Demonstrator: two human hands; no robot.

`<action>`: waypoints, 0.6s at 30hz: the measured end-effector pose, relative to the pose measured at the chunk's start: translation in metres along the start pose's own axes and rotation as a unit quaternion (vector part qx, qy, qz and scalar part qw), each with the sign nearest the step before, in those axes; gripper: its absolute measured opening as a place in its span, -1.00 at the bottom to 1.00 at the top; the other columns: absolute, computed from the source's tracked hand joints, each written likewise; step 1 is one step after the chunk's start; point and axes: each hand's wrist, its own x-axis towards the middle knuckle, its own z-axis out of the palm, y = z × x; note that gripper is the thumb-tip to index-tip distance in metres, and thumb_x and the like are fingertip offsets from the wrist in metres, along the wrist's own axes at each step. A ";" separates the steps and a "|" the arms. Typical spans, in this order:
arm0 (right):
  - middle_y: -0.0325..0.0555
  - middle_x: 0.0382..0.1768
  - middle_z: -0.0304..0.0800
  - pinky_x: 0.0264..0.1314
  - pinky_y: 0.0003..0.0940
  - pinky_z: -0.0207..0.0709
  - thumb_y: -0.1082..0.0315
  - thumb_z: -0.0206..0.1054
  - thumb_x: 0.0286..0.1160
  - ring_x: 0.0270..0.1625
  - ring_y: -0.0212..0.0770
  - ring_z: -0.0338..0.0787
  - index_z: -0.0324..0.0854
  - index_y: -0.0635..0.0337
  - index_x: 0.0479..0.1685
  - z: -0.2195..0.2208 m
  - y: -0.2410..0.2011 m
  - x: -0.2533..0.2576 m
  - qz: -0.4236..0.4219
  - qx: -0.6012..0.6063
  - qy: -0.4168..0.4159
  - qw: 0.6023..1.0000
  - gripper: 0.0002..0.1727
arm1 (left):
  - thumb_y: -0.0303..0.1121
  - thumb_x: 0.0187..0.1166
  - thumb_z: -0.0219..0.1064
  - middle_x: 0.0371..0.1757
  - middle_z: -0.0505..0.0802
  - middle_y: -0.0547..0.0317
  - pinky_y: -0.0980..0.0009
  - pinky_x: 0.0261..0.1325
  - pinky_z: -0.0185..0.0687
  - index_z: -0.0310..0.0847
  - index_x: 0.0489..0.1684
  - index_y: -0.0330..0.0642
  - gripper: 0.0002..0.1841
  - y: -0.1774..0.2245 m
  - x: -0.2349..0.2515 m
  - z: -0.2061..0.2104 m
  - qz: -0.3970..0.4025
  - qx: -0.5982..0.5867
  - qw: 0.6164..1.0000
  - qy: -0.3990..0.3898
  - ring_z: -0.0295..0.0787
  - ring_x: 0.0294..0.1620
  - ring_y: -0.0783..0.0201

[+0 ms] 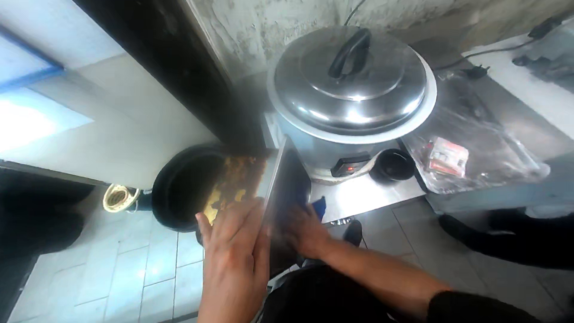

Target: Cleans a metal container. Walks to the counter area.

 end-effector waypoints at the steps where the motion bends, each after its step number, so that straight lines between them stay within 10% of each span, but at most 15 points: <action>1: -0.34 0.80 0.32 0.90 0.39 -0.56 -0.17 -0.19 0.85 0.94 -0.15 -0.02 0.52 -0.09 0.64 0.007 -0.012 -0.012 -0.026 0.052 -0.046 0.997 -0.36 | -0.12 0.70 0.15 0.29 0.84 0.28 -0.53 0.67 0.04 0.86 0.20 0.02 -0.62 0.001 -0.002 0.000 -0.008 -0.006 1.000 0.000 0.69 0.45 0.15; 18: -0.17 0.84 0.22 0.90 0.33 -0.35 -0.22 -0.19 0.73 0.93 -0.08 0.00 0.30 -0.04 0.80 -0.026 0.002 0.030 0.128 -0.139 -0.008 0.982 -0.25 | -0.12 0.72 0.09 0.36 0.81 0.29 -0.63 0.64 -0.08 0.83 0.24 0.01 -0.60 0.005 -0.011 0.004 -0.014 0.004 1.000 0.023 0.65 0.51 0.13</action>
